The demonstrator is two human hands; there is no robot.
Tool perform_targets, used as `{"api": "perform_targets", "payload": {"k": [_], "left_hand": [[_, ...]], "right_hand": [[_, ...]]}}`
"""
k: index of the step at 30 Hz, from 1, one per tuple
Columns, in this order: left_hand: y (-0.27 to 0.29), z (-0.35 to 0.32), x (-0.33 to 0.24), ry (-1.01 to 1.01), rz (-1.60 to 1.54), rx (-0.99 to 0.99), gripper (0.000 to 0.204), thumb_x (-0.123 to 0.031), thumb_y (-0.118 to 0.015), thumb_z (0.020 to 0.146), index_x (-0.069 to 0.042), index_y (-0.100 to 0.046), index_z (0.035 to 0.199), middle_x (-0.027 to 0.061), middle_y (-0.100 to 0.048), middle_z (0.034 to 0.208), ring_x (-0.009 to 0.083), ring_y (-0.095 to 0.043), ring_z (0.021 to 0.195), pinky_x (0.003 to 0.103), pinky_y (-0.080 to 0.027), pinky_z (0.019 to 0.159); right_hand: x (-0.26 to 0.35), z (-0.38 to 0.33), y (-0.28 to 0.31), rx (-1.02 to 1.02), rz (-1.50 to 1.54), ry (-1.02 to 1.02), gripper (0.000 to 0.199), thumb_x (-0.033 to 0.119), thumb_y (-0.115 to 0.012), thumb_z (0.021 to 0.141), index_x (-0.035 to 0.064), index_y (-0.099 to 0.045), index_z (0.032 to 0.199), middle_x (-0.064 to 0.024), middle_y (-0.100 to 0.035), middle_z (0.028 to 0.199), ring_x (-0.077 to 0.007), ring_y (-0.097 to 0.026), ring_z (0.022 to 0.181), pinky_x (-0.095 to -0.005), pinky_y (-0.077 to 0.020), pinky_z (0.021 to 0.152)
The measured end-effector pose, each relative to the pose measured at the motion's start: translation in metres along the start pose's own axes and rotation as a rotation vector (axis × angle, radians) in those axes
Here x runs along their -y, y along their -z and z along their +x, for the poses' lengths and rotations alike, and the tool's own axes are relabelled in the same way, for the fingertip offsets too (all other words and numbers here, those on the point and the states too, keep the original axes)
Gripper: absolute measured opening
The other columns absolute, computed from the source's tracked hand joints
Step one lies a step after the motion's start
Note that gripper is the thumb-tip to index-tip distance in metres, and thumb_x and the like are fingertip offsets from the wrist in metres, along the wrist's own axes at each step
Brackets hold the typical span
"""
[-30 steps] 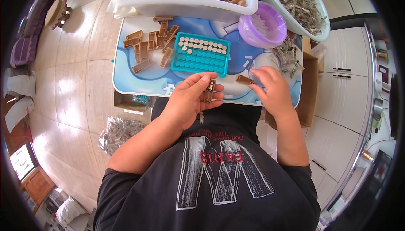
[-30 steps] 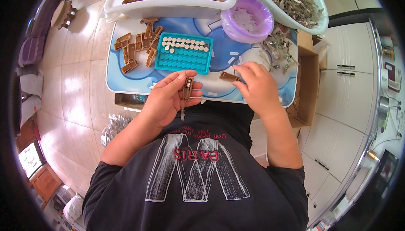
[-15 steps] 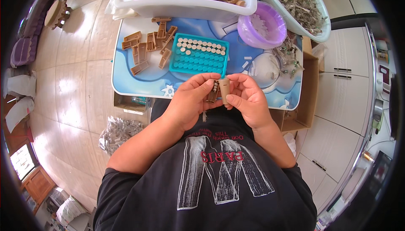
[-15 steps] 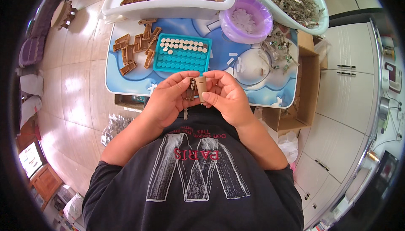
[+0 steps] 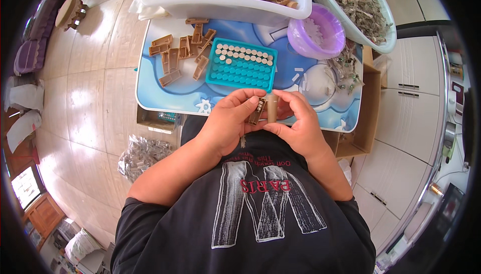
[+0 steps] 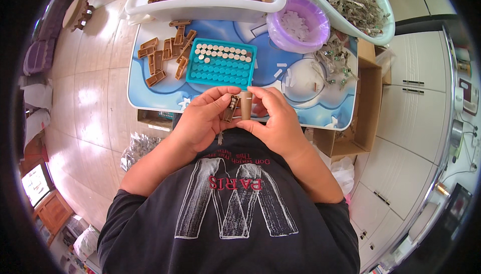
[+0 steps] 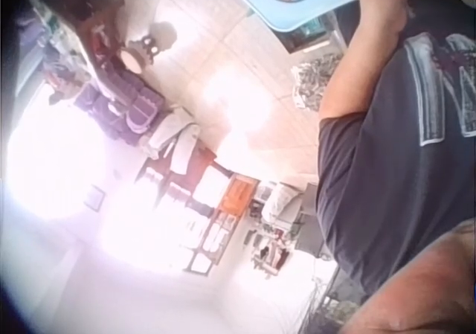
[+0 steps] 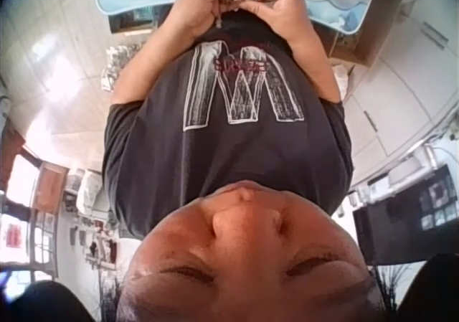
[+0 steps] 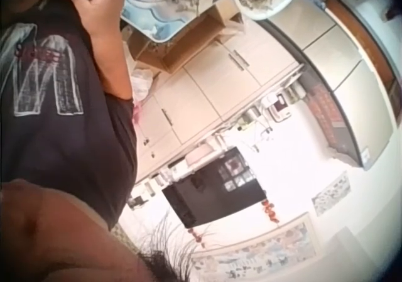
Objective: The person assembles small plastic components and metal parts by hand at a desk.
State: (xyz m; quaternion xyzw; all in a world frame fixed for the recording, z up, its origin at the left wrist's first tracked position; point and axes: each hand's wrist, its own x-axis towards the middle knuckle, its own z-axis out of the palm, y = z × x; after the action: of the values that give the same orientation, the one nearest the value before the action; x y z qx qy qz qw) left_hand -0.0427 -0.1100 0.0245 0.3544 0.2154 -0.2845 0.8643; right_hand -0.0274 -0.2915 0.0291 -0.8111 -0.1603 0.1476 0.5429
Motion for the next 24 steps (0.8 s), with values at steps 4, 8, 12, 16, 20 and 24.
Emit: {"api": "perform_targets", "payload": {"k": [4, 8, 12, 16, 20, 24], "left_hand": [[-0.003, -0.002, -0.004, -0.028, -0.009, 0.022, 0.036, -0.024, -0.033, 0.099, 0.001, -0.047, 0.121, 0.0128, -0.057, 0.11, 0.0207, -0.06, 0.099, 0.035, -0.052, 0.084], [-0.001, 0.0, 0.003, -0.063, -0.081, 0.065, 0.039, -0.03, -0.036, 0.099, 0.001, -0.045, 0.122, 0.0121, -0.056, 0.109, 0.0203, -0.059, 0.097, 0.034, -0.053, 0.078], [-0.002, -0.002, 0.004, -0.077, -0.112, 0.078, 0.041, -0.03, -0.036, 0.099, 0.001, -0.044, 0.123, 0.014, -0.054, 0.112, 0.0223, -0.056, 0.103, 0.036, -0.052, 0.081], [-0.004, -0.003, 0.004, -0.089, -0.096, 0.042, 0.041, -0.03, -0.036, 0.099, 0.001, -0.043, 0.124, 0.0137, -0.054, 0.112, 0.0221, -0.055, 0.104, 0.036, -0.051, 0.082], [-0.005, -0.005, 0.004, -0.09, -0.082, 0.033, 0.041, -0.03, -0.036, 0.099, 0.0, -0.043, 0.125, 0.0131, -0.054, 0.113, 0.0214, -0.056, 0.103, 0.035, -0.05, 0.082], [-0.005, -0.005, 0.004, -0.099, -0.057, 0.031, 0.04, -0.03, -0.037, 0.099, 0.0, -0.044, 0.125, 0.0122, -0.054, 0.112, 0.0203, -0.055, 0.103, 0.034, -0.05, 0.083]], "right_hand": [[0.002, 0.001, -0.006, -0.155, -0.274, 0.237, 0.064, 0.027, -0.082, 0.06, 0.0029, -0.053, 0.112, -0.0114, -0.054, 0.103, -0.0249, -0.058, 0.085, -0.0334, -0.0498, 0.072], [0.006, 0.004, -0.014, -0.193, -0.344, 0.283, 0.065, 0.03, -0.082, 0.058, 0.0031, -0.055, 0.11, -0.0106, -0.053, 0.104, -0.0265, -0.057, 0.087, -0.0347, -0.0487, 0.071], [0.006, 0.005, -0.019, -0.205, -0.359, 0.284, 0.062, 0.03, -0.082, 0.058, 0.0033, -0.056, 0.108, -0.0098, -0.053, 0.104, -0.0268, -0.055, 0.088, -0.0348, -0.0476, 0.073], [0.004, 0.006, -0.02, -0.216, -0.385, 0.29, 0.063, 0.03, -0.082, 0.057, 0.0038, -0.057, 0.108, -0.0096, -0.053, 0.104, -0.0269, -0.055, 0.089, -0.0349, -0.0463, 0.073], [0.004, 0.006, -0.02, -0.222, -0.4, 0.303, 0.063, 0.032, -0.081, 0.057, 0.0041, -0.057, 0.108, -0.0091, -0.053, 0.104, -0.0269, -0.055, 0.088, -0.0352, -0.0453, 0.074], [0.007, 0.006, -0.019, -0.223, -0.494, 0.331, 0.063, 0.035, -0.079, 0.058, 0.0044, -0.057, 0.109, -0.0086, -0.054, 0.105, -0.0262, -0.054, 0.088, -0.0358, -0.0436, 0.075]]}}
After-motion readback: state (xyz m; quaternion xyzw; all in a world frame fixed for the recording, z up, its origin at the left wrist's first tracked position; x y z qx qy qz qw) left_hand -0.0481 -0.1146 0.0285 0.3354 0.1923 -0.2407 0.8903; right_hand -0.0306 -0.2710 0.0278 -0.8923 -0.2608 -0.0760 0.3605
